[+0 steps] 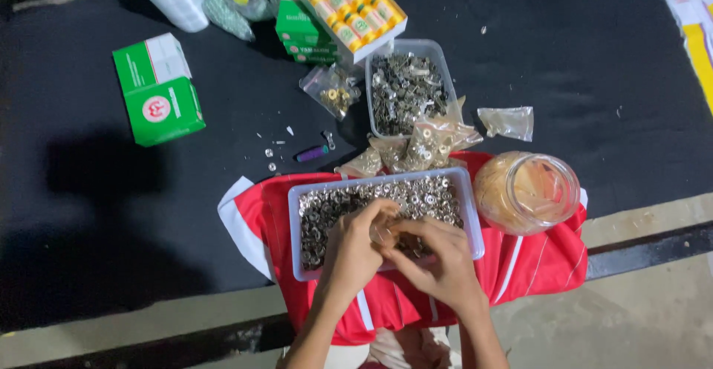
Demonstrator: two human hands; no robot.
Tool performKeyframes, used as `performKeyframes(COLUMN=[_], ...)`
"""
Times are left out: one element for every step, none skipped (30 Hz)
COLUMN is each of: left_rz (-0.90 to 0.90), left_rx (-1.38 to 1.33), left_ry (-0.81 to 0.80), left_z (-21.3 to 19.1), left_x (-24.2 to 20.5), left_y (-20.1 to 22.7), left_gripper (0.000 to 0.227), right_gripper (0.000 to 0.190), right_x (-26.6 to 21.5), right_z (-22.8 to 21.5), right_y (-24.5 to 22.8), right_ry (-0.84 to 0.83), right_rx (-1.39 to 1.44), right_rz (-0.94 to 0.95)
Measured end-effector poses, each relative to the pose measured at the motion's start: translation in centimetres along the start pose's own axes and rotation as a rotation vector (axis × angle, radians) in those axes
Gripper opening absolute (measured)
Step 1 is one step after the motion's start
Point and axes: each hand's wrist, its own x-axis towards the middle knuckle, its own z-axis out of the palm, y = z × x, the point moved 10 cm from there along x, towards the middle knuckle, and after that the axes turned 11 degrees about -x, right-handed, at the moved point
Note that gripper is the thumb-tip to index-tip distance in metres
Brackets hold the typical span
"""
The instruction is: The person sorts small metal parts from a white plastic container into a small clear plastic bag. They repeatedly pick up handfuls of parts, sift through them, and transfer selected pieces into the bag held in their left hand.
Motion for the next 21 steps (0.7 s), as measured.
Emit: performKeyframes(left_rz=[-0.01, -0.03, -0.05, -0.065, -0.058, -0.03, -0.024, -0.007, 0.011, 0.0, 0.006, 0.024, 0.025, -0.049, -0.122, -0.114, -0.149, -0.192, -0.191, -0.151, -0.11], left_rx=[-0.004, -0.047, -0.091, -0.095, -0.151, -0.203, -0.203, -0.144, -0.086, -0.087, 0.011, 0.112, 0.113, 0.181, 0.248, 0.249, 0.332, 0.414, 0.414, 0.435, 0.456], left_ry=[-0.003, 0.009, 0.021, 0.023, 0.007, -0.009, -0.006, 0.026, 0.059, 0.053, 0.129, 0.21, 0.209, 0.174, 0.139, 0.14, 0.115, 0.091, 0.092, 0.103, 0.112], left_z=[0.2, -0.1, -0.4, -0.7, -0.8, -1.0, -1.1, -1.5, -1.9, -2.1, -3.1, -4.3, -4.6, -4.4, -4.3, -4.0, -3.5, -3.1, -2.9, -2.7, -2.6], left_x=[-0.5, -0.3, -0.2, -0.5, -0.9, -0.4, -0.7, -1.3, -1.9, -2.2, -2.7, -2.9, -3.1, -3.4, -3.9, -3.8, -3.8, -4.1, -3.6, -3.6, -3.7], left_y=[0.1, -0.1, -0.2, -0.3, -0.1, 0.3, 0.2, 0.1, 0.0, 0.2, 0.7, 1.3, 1.6, 1.1, 0.6, 0.5, -0.1, -0.7, -0.9, -0.7, -0.4], left_gripper=[0.048, 0.056, 0.065, 0.065, 0.061, 0.058, 0.058, 0.054, 0.051, 0.051, 0.029, 0.023, 0.023, 0.018, 0.015, 0.015, 0.011, 0.008, 0.008, 0.016, 0.024], right_gripper=[0.027, 0.024, 0.02, 0.02, 0.019, 0.017, 0.017, 0.023, 0.029, 0.029, 0.023, 0.018, 0.018, 0.03, 0.042, 0.042, 0.049, 0.057, 0.057, 0.055, 0.055], right_x=[-0.5, -0.3, -0.2, -0.3, -0.3, 0.2, 0.1, -0.5, -1.0, -0.6, -0.2, 0.4, 0.4, -0.1, -1.0, -1.2, -1.4, -1.9, -0.9, -0.7, -0.4], right_z=[0.0, 0.1, 0.2, 0.3, -0.4, -1.3, -1.5, -1.7, -1.9, -2.7, -3.2, -3.8, -3.7, -2.5, -1.6, -0.9, 0.3, 1.6, 1.6, 1.9, 2.3], right_y=[0.0, 0.2, 0.4, 0.1, -0.3, -0.4, -0.3, 0.0, 0.4, -0.3, -0.3, -0.2, 0.0, 1.4, 2.8, 3.4, 4.0, 4.4, 4.3, 4.0, 3.6], right_ry=[-0.008, 0.0, 0.008, -0.005, 0.059, 0.139, 0.141, 0.154, 0.167, 0.162, 0.13, 0.104, 0.106, -0.038, -0.184, -0.176, -0.22, -0.271, -0.27, -0.304, -0.337], right_rx=[0.002, 0.009, 0.016, 0.021, 0.065, 0.101, 0.099, 0.114, 0.129, 0.131, 0.031, -0.069, -0.068, -0.228, -0.388, -0.39, -0.358, -0.323, -0.324, -0.304, -0.284], right_rz=[0.008, 0.02, 0.032, 0.039, 0.034, 0.016, 0.01, 0.052, 0.093, 0.105, 0.192, 0.267, 0.267, 0.391, 0.513, 0.511, 0.491, 0.473, 0.472, 0.48, 0.488])
